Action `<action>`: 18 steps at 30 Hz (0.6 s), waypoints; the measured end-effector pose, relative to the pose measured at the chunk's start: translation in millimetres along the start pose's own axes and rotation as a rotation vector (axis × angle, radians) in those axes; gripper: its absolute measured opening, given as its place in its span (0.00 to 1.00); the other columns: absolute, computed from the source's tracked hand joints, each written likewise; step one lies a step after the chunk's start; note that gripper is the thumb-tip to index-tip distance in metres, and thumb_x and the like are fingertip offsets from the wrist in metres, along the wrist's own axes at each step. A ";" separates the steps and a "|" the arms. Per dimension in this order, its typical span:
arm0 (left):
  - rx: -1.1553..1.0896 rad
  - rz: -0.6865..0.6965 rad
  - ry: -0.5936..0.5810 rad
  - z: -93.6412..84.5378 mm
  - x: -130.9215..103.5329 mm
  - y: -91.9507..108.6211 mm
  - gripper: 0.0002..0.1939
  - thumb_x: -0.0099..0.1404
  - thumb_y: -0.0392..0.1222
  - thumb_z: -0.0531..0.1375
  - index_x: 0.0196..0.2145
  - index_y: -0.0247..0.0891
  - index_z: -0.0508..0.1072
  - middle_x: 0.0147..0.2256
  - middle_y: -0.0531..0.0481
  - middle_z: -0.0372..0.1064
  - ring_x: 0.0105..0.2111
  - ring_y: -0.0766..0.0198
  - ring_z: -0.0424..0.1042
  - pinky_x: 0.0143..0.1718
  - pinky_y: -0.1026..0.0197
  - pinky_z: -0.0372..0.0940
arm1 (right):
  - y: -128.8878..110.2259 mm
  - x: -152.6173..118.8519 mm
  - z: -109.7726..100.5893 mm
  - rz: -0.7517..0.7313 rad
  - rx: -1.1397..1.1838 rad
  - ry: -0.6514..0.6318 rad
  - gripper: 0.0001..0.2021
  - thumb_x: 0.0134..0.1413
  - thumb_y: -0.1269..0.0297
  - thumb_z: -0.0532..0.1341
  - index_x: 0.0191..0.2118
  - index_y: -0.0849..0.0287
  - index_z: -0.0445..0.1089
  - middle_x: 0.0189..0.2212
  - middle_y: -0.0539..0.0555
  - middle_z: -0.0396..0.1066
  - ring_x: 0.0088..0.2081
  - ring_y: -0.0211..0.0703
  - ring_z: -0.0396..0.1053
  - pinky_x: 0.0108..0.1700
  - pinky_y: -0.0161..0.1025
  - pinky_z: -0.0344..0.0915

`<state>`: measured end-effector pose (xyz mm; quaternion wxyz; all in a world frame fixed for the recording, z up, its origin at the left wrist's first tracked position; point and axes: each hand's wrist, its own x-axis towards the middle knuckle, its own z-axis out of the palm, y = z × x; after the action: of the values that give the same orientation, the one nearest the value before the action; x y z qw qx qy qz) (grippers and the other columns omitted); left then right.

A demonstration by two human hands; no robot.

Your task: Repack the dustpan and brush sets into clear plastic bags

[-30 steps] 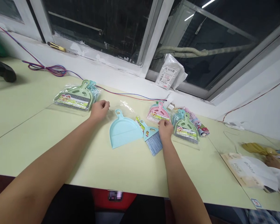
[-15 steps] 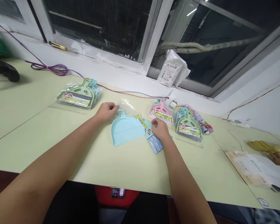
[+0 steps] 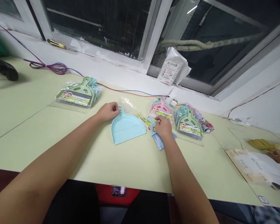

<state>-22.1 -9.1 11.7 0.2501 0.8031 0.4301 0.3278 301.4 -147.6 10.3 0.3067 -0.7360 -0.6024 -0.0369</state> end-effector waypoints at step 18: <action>-0.031 -0.032 0.010 -0.3 -0.9 6.5 0.11 0.60 0.50 0.62 0.29 0.41 0.68 0.27 0.53 0.70 0.27 0.63 0.66 0.29 0.60 0.57 | -65.5 -20.1 24.5 -0.203 0.059 -0.378 0.30 0.73 0.42 0.43 0.64 0.50 0.70 0.69 0.55 0.62 0.73 0.62 0.48 0.72 0.65 0.41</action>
<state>-19.3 -13.2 16.0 0.2654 0.7904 0.4392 0.3344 228.6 -147.2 8.6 0.2045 -0.6560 -0.7211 0.0885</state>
